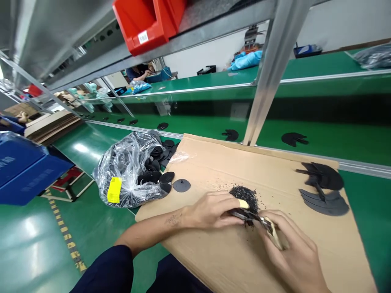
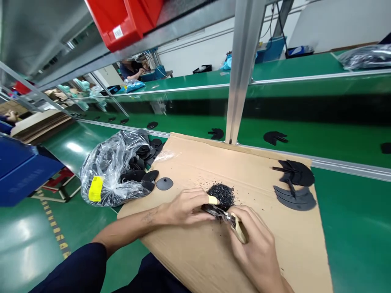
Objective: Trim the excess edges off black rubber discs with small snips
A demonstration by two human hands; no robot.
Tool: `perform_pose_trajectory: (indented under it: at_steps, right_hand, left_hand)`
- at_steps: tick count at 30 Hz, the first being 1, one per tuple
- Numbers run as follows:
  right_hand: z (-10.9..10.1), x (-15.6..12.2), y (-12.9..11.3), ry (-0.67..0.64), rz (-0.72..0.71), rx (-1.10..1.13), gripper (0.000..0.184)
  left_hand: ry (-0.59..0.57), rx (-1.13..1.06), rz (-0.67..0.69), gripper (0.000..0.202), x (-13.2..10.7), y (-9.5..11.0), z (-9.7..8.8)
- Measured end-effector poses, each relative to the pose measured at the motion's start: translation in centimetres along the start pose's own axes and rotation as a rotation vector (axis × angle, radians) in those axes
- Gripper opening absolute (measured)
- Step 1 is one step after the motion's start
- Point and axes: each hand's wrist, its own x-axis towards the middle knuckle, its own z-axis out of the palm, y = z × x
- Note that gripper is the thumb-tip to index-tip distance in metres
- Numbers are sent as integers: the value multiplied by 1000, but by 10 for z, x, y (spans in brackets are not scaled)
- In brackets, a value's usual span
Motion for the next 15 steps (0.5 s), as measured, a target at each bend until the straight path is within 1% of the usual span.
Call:
perform_pose_trajectory:
  at_steps: [3,5,6,8,9,10,11,13,15]
  right_hand:
    - [1,1,3,46,47,-30,4]
    - [1,0,6,51,47,-61,6]
    - [1,0,7,45,40,-69,6]
    - [1,-1,9,31,17,-75,6]
    - [1,-1,10,23,4,-77,6]
    - [1,-2,11,14,-5,-80,6]
    - [1,-1,11,7,-12,-83,7]
    - [0,-1,12,-4,-13,-92,9]
    - [-1,0,12,-2,-9,-104,10]
  left_hand:
    - [-12,-74,-122,39,5,-11,-24]
    - [-6,-102,-241,43,14,-30,-46]
    - [-2,-113,-303,44,20,-44,-58]
    - [17,-140,-435,48,35,-80,-81]
    - [31,-137,-529,48,43,-101,-91]
    - [80,-95,-646,46,51,-123,-99]
    - [117,-66,-699,43,58,-145,-106]
    - [173,-33,-770,35,71,-185,-115]
    - [211,-13,-831,29,80,-217,-117]
